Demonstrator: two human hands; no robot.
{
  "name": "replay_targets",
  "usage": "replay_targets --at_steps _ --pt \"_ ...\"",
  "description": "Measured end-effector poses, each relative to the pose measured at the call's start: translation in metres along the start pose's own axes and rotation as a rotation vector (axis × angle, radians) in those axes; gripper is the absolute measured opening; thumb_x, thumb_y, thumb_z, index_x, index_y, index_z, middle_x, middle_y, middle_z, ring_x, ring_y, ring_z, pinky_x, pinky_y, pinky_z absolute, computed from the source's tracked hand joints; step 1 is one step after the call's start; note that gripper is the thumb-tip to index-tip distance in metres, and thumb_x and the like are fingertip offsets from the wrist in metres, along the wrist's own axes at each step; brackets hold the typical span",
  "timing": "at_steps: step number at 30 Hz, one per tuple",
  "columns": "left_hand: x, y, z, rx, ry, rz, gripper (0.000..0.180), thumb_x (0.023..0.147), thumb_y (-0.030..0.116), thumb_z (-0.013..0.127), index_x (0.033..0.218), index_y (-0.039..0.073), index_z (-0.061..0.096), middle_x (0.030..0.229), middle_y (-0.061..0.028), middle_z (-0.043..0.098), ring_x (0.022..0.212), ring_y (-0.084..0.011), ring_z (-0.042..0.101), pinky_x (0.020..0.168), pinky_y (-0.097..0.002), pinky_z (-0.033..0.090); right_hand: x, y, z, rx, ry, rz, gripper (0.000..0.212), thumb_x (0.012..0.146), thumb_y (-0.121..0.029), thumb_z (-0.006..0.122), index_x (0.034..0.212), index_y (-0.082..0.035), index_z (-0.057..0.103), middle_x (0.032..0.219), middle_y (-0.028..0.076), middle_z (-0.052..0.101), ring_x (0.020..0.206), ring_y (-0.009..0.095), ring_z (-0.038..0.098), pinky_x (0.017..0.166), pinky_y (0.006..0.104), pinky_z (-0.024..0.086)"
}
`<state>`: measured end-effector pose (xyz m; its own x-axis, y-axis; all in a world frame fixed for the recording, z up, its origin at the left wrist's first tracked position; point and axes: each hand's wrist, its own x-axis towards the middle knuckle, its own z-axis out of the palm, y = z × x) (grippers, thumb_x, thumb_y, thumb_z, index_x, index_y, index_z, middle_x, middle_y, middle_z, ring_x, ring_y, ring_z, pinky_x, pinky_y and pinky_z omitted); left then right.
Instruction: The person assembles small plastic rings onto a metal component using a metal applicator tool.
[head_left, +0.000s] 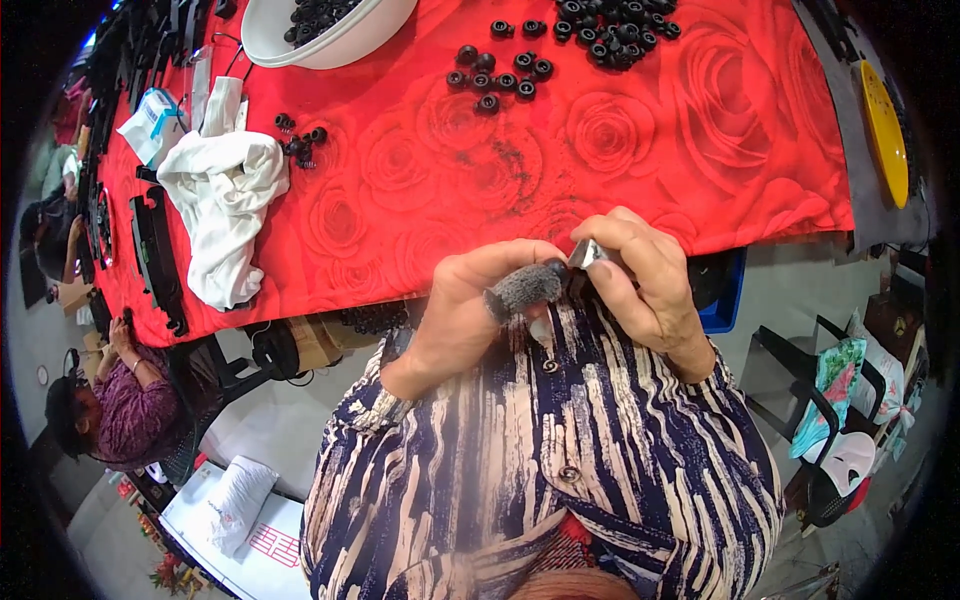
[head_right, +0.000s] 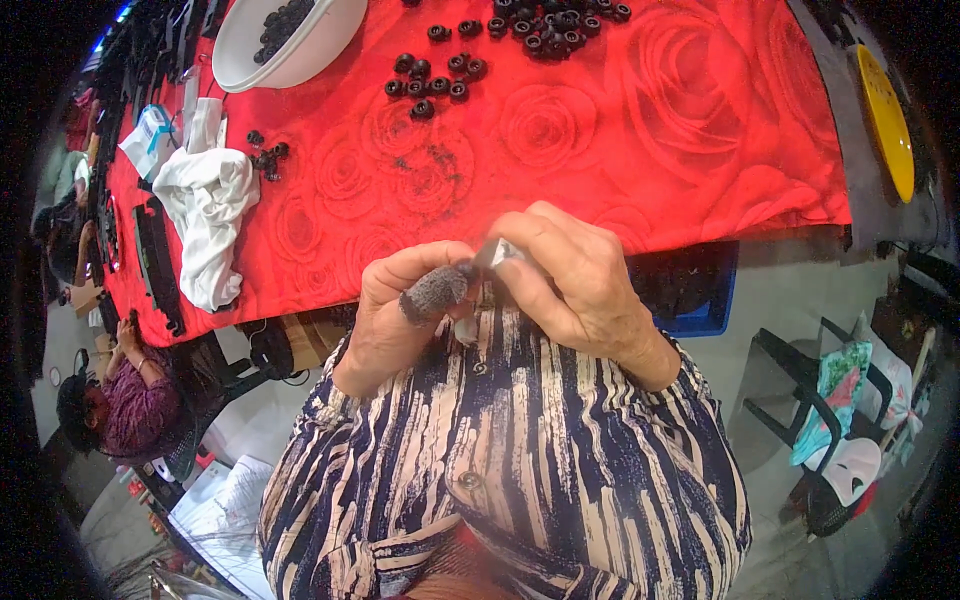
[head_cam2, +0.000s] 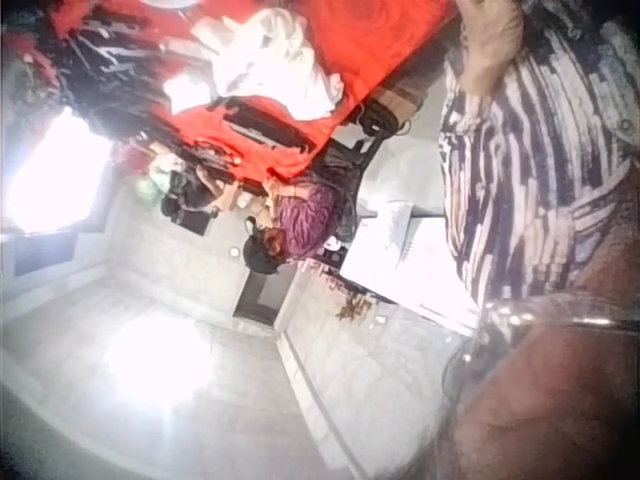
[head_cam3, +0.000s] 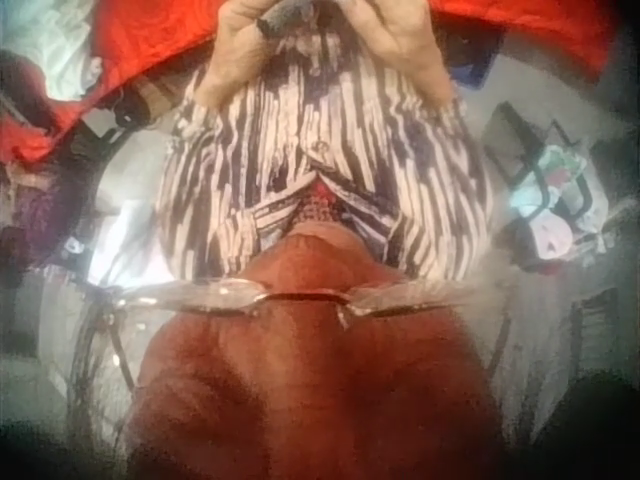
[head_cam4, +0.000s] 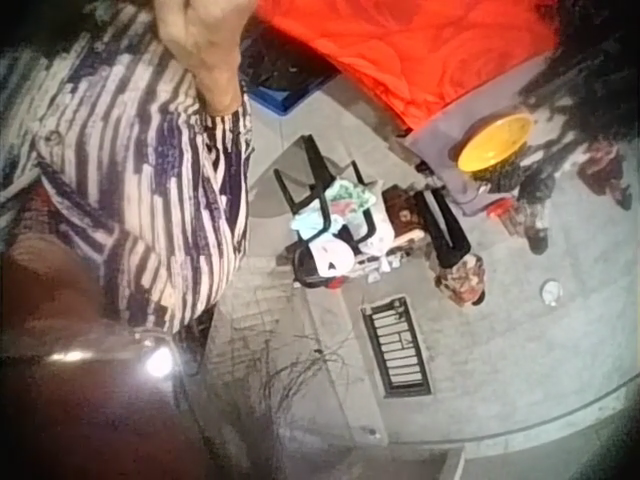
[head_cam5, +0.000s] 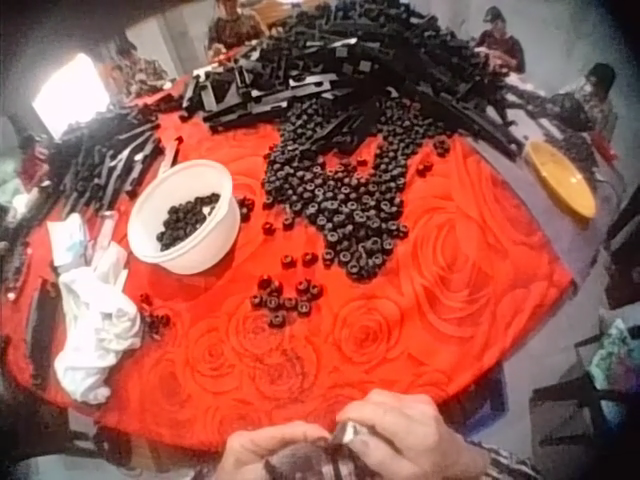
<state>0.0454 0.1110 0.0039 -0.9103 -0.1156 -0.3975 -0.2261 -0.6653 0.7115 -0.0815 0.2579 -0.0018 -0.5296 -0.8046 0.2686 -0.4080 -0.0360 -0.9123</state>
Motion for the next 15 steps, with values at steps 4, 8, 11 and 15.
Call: replay_targets --at_steps 4,8,11,15 --pt "0.0002 -0.0005 -0.0008 0.033 0.014 -0.006 0.021 0.089 0.005 0.055 0.109 -0.002 0.059 0.080 -0.0016 0.058 0.069 -0.0061 0.054 0.059 -0.0215 0.050 0.0010 0.0019 0.0005 -0.045 -0.020 0.028 0.020 0.078 -0.001 0.058 0.097 0.002 0.056 0.073 0.014 0.053 0.061 0.029 0.054 0.054 0.0355 0.043" --pt "0.0000 0.0006 0.0001 0.021 0.006 -0.024 0.022 0.088 0.004 0.056 0.109 -0.001 0.059 0.081 -0.0001 0.058 0.069 -0.0052 0.053 0.060 -0.0201 0.048 0.0025 -0.0006 -0.0005 -0.074 -0.038 0.040 0.020 0.078 -0.002 0.058 0.097 0.001 0.056 0.072 0.014 0.053 0.062 0.030 0.055 0.054 0.0360 0.043" --pt "-0.0004 -0.0008 -0.0012 0.065 0.033 -0.023 0.022 0.088 0.004 0.055 0.109 -0.001 0.059 0.081 0.0008 0.058 0.070 -0.0046 0.052 0.062 -0.0188 0.044 0.0028 -0.0007 -0.0012 -0.098 -0.060 0.040 0.019 0.078 -0.002 0.058 0.097 0.000 0.056 0.071 0.013 0.052 0.062 0.030 0.055 0.053 0.0367 0.043" --pt "-0.0013 -0.0002 -0.0015 0.061 0.049 -0.045 0.022 0.088 0.003 0.054 0.109 0.000 0.060 0.082 0.0010 0.058 0.071 -0.0044 0.051 0.063 -0.0182 0.042 0.0028 0.0005 -0.0006 -0.095 -0.064 0.026 0.019 0.078 -0.002 0.058 0.097 0.000 0.056 0.071 0.013 0.052 0.062 0.031 0.056 0.053 0.0370 0.043"
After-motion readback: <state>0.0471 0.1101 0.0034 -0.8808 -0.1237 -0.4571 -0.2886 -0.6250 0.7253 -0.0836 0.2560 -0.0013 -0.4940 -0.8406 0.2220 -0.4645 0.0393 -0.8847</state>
